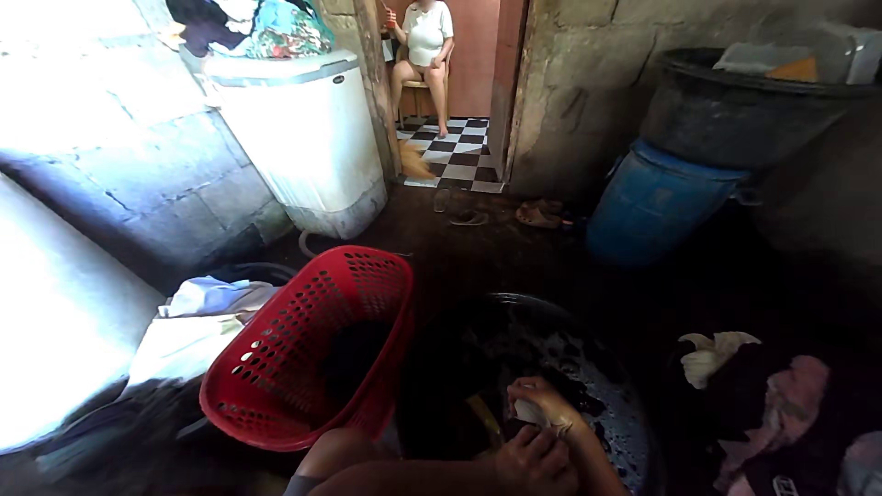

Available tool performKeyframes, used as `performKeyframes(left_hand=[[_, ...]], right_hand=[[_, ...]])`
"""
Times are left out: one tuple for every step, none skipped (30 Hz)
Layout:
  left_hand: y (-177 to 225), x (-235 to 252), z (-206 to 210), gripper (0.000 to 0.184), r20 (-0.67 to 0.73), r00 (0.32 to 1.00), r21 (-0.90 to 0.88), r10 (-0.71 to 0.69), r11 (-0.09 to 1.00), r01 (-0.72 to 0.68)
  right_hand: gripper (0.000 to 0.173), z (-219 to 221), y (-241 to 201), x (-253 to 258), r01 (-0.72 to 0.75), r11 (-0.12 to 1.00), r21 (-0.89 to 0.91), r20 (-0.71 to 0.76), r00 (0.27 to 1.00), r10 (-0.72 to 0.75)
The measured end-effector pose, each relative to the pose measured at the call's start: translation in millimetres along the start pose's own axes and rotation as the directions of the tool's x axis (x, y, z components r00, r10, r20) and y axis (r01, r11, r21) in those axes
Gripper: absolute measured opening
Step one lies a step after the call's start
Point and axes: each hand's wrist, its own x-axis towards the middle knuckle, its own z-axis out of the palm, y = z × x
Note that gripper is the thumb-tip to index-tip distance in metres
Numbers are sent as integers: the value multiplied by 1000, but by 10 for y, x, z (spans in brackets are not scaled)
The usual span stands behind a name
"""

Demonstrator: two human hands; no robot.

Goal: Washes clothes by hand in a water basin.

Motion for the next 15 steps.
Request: performKeyframes(left_hand=[[0, 1, 11, 15, -11, 1000, 1, 1, 1000, -1], [0, 0, 22, 15, -19, 1000, 6, 4, 1000, -4], [2, -1, 26, 15, -24, 1000, 8, 7, 1000, -7], [5, -2, 26, 15, -24, 1000, 7, 9, 1000, -9], [5, -5, 24, 15, -18, 1000, 7, 12, 1000, -12], [4, -6, 21, 15, -15, 1000, 12, 12, 1000, -12], [6, -5, 19, 15, -18, 1000, 17, 12, 1000, -12], [10, -7, 19, 15, -23, 1000, 25, 11, 1000, -10], [16, -11, 20, 16, -26, 1000, 34, 9, 999, -8], [21, -14, 19, 16, -28, 1000, 40, 8, 999, -7], [27, -16, 13, 16, -25, 1000, 45, 7, 999, -6], [37, -19, 3, 17, -17, 1000, 48, 3, 999, -2], [49, -24, -3, 17, -11, 1000, 48, -4, 999, 4], [61, -30, -6, 17, -6, 1000, 45, -12, 999, 12], [69, -40, -5, 17, -2, 1000, 44, -16, 999, 16]], right_hand=[[16, -11, 16, 6, 6, 1000, 11, 3, 1000, -6], [16, -23, 33, 12, 10, 1000, 18, 8, 1000, -10], [16, -32, 48, 16, 12, 1000, 19, 13, 1000, -12], [16, -37, 56, 17, 10, 1000, 17, 16, 1000, -10], [16, -35, 51, 13, 7, 1000, 7, 15, 1000, -7], [16, -29, 39, 6, 4, 1000, -2, 14, 1000, -4], [16, -22, 27, 0, -1, 1000, -8, 13, 1000, 1], [15, -12, 14, -7, -5, 1000, -12, 11, 1000, 6], [14, -1, 1, -13, -11, 1000, -18, 5, 1000, 11], [13, 8, -10, -17, -17, 999, -27, 0, 1000, 17], [12, 16, -19, -16, -28, 999, -39, -6, 1000, 28], [11, 27, -28, -16, -41, 997, -58, -14, 999, 40], [10, 37, -32, -14, -54, 995, -82, -21, 998, 53], [11, 38, -25, -8, -61, 992, -107, -19, 998, 60], [11, 39, -17, -5, -62, 989, -133, -14, 998, 60]])
